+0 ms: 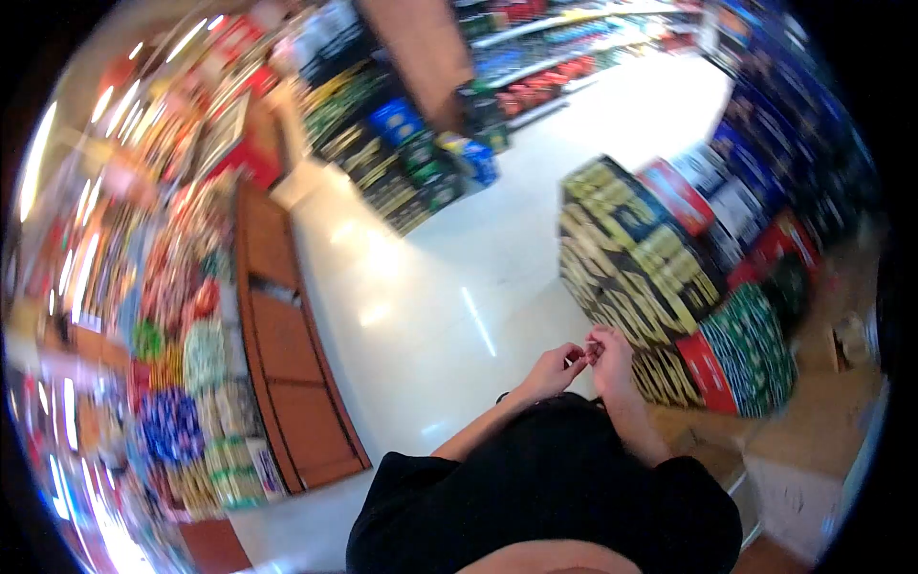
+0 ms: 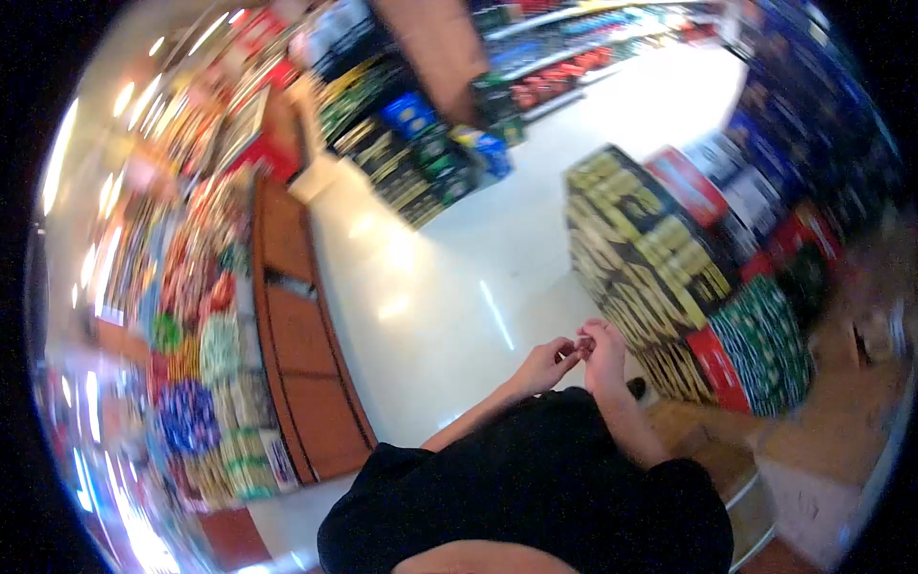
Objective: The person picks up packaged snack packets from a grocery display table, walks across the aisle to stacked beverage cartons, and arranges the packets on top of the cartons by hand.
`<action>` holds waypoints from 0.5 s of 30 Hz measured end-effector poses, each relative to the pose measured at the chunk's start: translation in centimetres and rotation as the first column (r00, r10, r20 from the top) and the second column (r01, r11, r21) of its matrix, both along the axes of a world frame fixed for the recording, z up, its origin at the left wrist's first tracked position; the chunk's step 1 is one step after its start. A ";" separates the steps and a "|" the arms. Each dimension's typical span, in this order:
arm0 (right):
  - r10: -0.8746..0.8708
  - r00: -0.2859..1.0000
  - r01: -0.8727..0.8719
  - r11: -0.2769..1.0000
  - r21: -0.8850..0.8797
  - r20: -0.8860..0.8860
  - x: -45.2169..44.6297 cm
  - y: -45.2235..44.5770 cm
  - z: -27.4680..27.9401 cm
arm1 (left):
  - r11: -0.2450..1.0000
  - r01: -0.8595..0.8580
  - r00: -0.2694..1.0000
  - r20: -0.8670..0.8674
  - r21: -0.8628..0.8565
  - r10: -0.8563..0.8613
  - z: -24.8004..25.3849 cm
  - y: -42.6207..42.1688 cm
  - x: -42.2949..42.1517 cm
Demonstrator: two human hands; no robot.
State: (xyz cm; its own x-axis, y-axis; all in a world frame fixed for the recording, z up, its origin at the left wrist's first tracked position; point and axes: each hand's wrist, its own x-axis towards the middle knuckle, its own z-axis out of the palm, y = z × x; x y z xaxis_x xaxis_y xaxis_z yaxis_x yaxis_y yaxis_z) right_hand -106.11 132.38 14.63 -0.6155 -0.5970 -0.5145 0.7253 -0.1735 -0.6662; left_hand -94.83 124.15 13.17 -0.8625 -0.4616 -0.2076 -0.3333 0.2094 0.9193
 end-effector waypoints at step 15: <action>0.479 0.876 -0.474 0.877 0.071 -0.063 10.5 -9.6 1.0 | 0.879 -0.401 0.886 -0.135 0.256 0.444 -2.9 -3.0 11.7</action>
State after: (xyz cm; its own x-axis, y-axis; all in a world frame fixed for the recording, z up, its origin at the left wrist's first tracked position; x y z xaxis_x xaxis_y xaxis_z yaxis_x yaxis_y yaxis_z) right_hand -95.59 122.82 15.64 -0.3015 -0.8019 -0.5159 0.6585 0.2162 -0.7209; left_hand -83.18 121.10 10.22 -0.6270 -0.7528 -0.2001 -0.1655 -0.1223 0.9786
